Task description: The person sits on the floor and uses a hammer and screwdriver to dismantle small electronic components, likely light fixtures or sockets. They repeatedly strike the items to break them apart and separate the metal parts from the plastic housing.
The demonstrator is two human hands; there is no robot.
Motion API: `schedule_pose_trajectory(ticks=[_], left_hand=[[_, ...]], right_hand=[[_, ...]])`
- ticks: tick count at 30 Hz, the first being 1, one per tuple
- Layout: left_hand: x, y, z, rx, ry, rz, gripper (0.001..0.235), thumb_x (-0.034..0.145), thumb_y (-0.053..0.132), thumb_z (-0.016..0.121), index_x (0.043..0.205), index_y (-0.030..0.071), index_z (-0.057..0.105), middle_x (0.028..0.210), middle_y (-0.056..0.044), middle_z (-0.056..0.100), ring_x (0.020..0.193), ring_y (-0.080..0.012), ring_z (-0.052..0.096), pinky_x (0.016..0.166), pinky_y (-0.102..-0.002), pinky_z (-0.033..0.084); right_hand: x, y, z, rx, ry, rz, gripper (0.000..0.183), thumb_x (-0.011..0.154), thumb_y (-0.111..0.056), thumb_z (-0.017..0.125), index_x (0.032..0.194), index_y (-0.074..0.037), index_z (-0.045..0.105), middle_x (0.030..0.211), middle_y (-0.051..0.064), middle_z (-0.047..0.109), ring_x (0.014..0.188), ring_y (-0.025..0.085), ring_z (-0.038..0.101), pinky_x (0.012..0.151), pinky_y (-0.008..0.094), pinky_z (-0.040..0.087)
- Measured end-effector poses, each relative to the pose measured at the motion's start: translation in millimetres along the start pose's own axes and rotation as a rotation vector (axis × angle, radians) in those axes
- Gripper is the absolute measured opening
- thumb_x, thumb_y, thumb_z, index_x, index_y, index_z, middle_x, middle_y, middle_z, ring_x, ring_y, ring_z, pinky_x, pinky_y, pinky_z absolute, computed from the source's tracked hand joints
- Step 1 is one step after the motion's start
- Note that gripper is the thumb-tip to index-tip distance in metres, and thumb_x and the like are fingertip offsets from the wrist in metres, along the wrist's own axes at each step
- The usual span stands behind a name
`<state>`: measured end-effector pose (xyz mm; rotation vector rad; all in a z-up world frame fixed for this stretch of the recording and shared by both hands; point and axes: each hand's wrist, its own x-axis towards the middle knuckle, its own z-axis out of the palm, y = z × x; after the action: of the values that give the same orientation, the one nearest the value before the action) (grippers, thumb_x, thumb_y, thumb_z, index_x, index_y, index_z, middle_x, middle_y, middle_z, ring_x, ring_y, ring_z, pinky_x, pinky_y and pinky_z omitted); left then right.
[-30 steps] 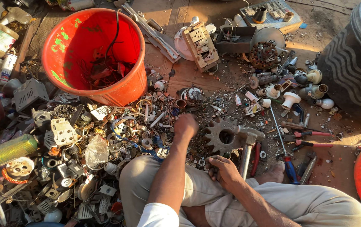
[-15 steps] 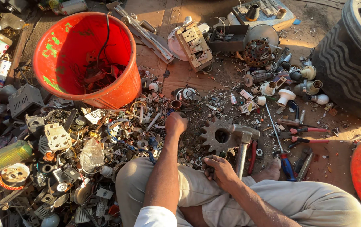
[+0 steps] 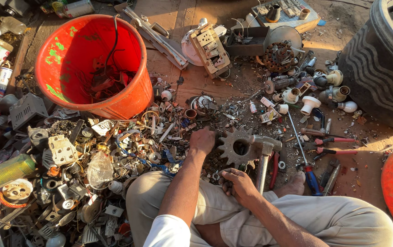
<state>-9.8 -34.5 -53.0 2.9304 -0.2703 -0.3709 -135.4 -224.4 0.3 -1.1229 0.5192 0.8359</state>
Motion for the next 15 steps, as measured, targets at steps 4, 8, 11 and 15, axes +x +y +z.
schedule_pose_trajectory(ticks=[4, 8, 11, 15], left_hand=[[-0.9, 3.9, -0.3, 0.054, 0.05, 0.064, 0.024, 0.099, 0.013, 0.052, 0.109, 0.012, 0.074, 0.105, -0.016, 0.069, 0.092, -0.031, 0.075, 0.075, -0.041, 0.064], [-0.9, 2.0, -4.9, -0.04, 0.053, 0.034, 0.026, 0.102, 0.012, 0.049, 0.114, 0.011, 0.072, 0.105, -0.016, 0.069, 0.091, -0.0329, 0.074, 0.074, -0.044, 0.063], [-2.4, 3.3, -6.8, -0.062, 0.038, 0.02, 0.028, 0.103, 0.01, 0.046, 0.118, 0.011, 0.07, 0.103, -0.017, 0.068, 0.09, -0.0337, 0.074, 0.074, -0.045, 0.062], [-1.6, 1.5, -3.9, 0.005, 0.045, 0.063, 0.028, 0.103, 0.012, 0.047, 0.118, 0.014, 0.071, 0.103, -0.016, 0.069, 0.092, -0.0311, 0.074, 0.077, -0.042, 0.062]], right_hand=[[-1.0, -0.9, 0.3, -0.008, 0.0, -0.004, 0.017, 0.098, -0.015, 0.061, 0.105, 0.001, 0.065, 0.079, 0.008, 0.065, 0.058, 0.014, 0.06, 0.048, 0.027, 0.047], [-1.3, -0.7, 0.8, -0.015, 0.011, 0.0, 0.016, 0.098, -0.014, 0.061, 0.105, 0.0, 0.065, 0.078, 0.008, 0.065, 0.058, 0.014, 0.06, 0.048, 0.028, 0.046], [-0.4, -0.8, 0.5, -0.019, 0.002, -0.005, 0.016, 0.099, -0.015, 0.061, 0.105, 0.0, 0.065, 0.078, 0.008, 0.065, 0.058, 0.014, 0.059, 0.049, 0.028, 0.047], [-3.4, -2.4, 2.1, -0.015, 0.003, -0.001, 0.015, 0.098, -0.014, 0.061, 0.104, -0.001, 0.065, 0.077, 0.008, 0.065, 0.057, 0.014, 0.059, 0.048, 0.028, 0.046]])
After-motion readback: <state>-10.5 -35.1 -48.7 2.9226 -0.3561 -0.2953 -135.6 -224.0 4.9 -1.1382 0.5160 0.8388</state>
